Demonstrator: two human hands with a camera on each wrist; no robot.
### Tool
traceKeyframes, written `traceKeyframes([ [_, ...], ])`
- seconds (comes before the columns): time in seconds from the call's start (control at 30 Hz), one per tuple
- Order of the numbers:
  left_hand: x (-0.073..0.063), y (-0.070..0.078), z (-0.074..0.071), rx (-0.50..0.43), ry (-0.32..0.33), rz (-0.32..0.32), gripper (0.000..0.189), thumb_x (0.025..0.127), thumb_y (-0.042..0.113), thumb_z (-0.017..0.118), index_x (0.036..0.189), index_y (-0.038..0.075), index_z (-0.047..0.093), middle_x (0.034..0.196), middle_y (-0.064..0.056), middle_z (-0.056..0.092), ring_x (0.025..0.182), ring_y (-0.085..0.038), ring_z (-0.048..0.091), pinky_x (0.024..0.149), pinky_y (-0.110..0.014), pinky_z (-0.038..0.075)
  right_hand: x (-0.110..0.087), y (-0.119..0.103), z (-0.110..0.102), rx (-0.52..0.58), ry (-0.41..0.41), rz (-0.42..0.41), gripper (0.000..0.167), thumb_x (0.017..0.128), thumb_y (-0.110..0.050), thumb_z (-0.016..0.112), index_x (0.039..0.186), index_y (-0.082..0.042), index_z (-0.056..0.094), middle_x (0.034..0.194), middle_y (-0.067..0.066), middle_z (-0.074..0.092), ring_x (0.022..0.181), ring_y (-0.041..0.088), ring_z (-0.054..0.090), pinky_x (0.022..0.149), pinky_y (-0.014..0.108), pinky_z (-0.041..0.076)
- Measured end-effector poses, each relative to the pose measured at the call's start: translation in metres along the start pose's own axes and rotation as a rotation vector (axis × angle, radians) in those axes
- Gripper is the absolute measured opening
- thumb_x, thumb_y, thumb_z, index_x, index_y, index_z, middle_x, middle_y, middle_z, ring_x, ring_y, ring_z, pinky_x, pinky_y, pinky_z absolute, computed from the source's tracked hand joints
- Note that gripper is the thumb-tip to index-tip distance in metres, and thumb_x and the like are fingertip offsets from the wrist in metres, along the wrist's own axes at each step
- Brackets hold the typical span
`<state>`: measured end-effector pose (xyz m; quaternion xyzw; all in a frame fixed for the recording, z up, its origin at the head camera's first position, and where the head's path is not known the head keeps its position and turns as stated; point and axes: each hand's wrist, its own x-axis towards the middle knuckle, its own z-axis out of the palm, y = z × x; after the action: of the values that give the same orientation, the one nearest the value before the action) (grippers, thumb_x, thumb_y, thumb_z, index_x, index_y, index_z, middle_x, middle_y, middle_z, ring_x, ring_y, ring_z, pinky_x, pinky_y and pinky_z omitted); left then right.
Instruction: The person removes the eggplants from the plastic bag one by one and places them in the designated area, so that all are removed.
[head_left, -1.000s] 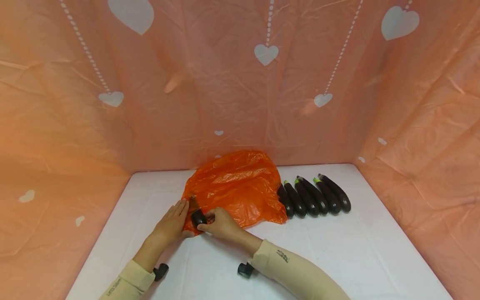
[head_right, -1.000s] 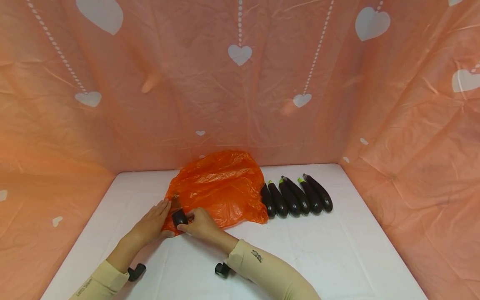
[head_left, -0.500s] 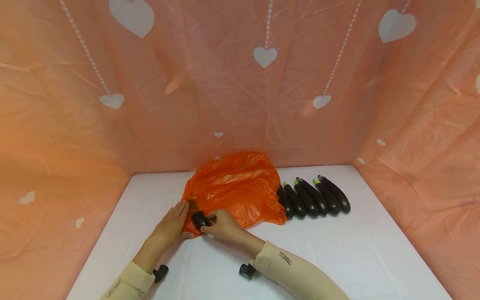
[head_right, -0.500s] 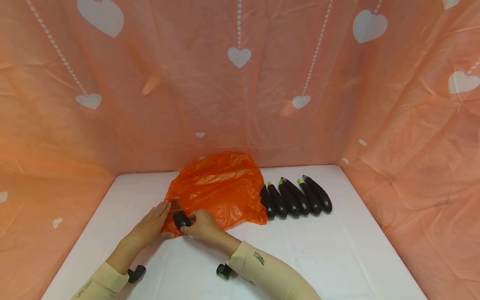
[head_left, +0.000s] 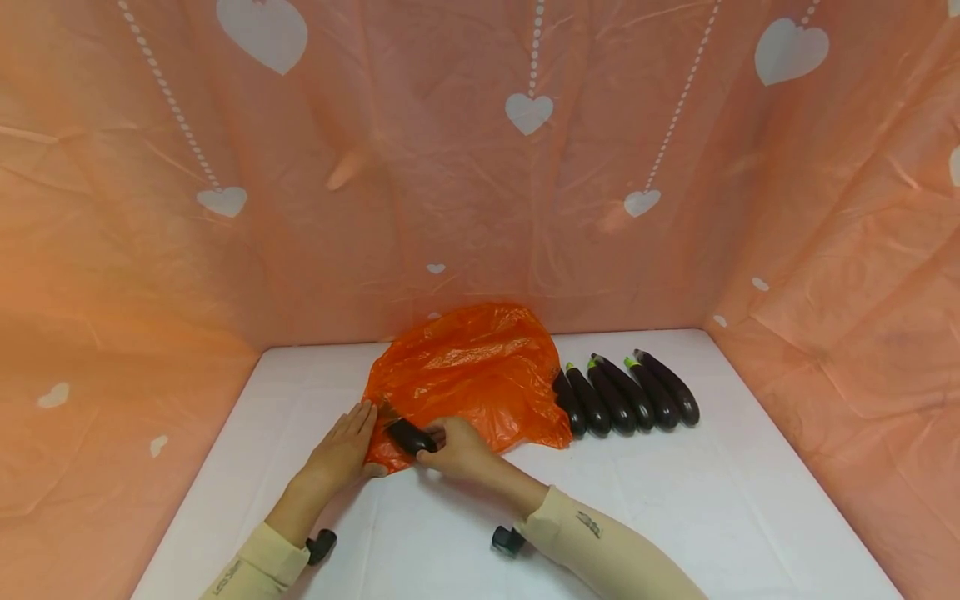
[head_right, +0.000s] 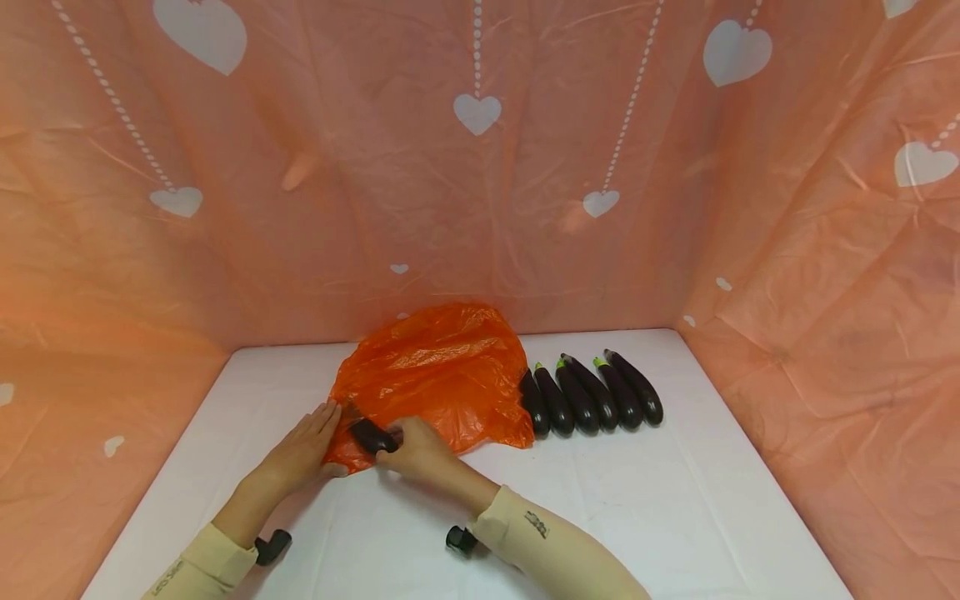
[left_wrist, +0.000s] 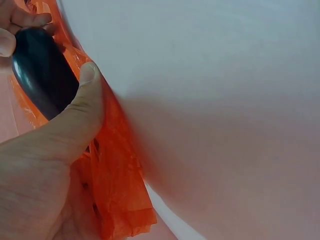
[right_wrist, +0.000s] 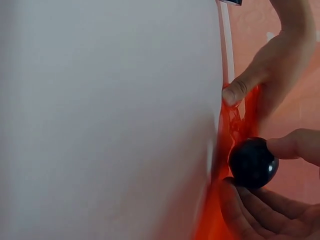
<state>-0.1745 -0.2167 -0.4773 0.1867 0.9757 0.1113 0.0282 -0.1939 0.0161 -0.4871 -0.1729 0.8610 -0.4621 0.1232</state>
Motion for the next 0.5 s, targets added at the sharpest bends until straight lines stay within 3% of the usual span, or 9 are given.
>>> traceKeyframes([
  [0.5, 0.0, 0.002, 0.0, 0.004, -0.014, -0.004, 0.099, 0.086, 0.03, 0.089, 0.153, -0.022, 0.037, 0.162, -0.041, 0.035, 0.154, -0.054, 0.032, 0.127, -0.062, 0.03, -0.018, 0.008, -0.024, 0.005, -0.011, -0.043, 0.039, 0.093, -0.016, 0.083, 0.128, -0.003, 0.074, 0.11, 0.005, 0.075, 0.094, 0.015, 0.07, 0.09, 0.036, 0.063],
])
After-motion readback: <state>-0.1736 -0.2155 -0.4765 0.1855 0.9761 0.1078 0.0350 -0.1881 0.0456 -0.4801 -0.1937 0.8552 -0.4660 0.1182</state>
